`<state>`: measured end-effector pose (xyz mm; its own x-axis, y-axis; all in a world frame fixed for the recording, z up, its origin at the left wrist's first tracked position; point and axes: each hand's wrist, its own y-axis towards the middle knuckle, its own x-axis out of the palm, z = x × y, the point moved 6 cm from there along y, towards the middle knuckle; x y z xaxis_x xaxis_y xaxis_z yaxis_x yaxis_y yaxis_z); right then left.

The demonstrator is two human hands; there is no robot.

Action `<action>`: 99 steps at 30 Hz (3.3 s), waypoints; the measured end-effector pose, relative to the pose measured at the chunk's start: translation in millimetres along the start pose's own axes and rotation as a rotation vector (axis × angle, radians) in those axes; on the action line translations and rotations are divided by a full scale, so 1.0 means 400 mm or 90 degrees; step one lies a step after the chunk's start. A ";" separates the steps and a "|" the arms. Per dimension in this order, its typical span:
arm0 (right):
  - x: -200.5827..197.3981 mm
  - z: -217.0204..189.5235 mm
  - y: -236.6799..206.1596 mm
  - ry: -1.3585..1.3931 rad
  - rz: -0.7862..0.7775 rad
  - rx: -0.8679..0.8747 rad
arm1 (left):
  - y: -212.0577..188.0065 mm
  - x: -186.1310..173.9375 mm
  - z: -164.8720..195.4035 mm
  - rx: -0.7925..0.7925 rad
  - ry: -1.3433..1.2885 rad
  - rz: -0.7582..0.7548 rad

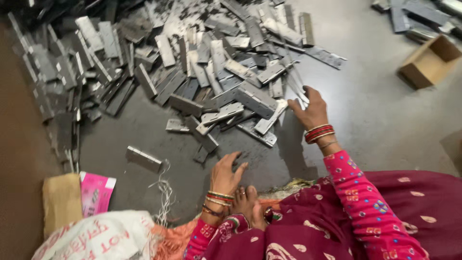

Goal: The person gathers metal hinges from the floor, aligns them, and threads them onto a long metal rod to form a stack.

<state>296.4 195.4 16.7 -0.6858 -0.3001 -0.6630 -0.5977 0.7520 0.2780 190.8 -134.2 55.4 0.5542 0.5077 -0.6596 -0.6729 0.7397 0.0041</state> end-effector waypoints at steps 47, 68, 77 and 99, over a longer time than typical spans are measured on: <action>0.330 -0.434 0.116 -0.377 -0.489 -0.362 | 0.348 -0.211 -0.277 -0.092 0.432 -0.119; 0.287 -0.240 -0.070 -0.308 -0.515 -0.207 | 0.187 -0.086 -0.184 -0.112 0.449 -0.008; 0.251 -0.260 -0.139 -0.330 -0.545 -0.016 | 0.152 -0.077 -0.196 -0.149 0.378 0.064; 0.236 -0.267 -0.271 -0.239 -0.439 0.063 | 0.008 0.027 -0.338 -0.357 -0.241 0.200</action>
<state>252.2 22.7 -1.9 0.0229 -0.5124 -0.8585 -0.7856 0.5219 -0.3324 128.5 -186.1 -53.4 0.3567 0.8507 -0.3861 -0.9204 0.2492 -0.3011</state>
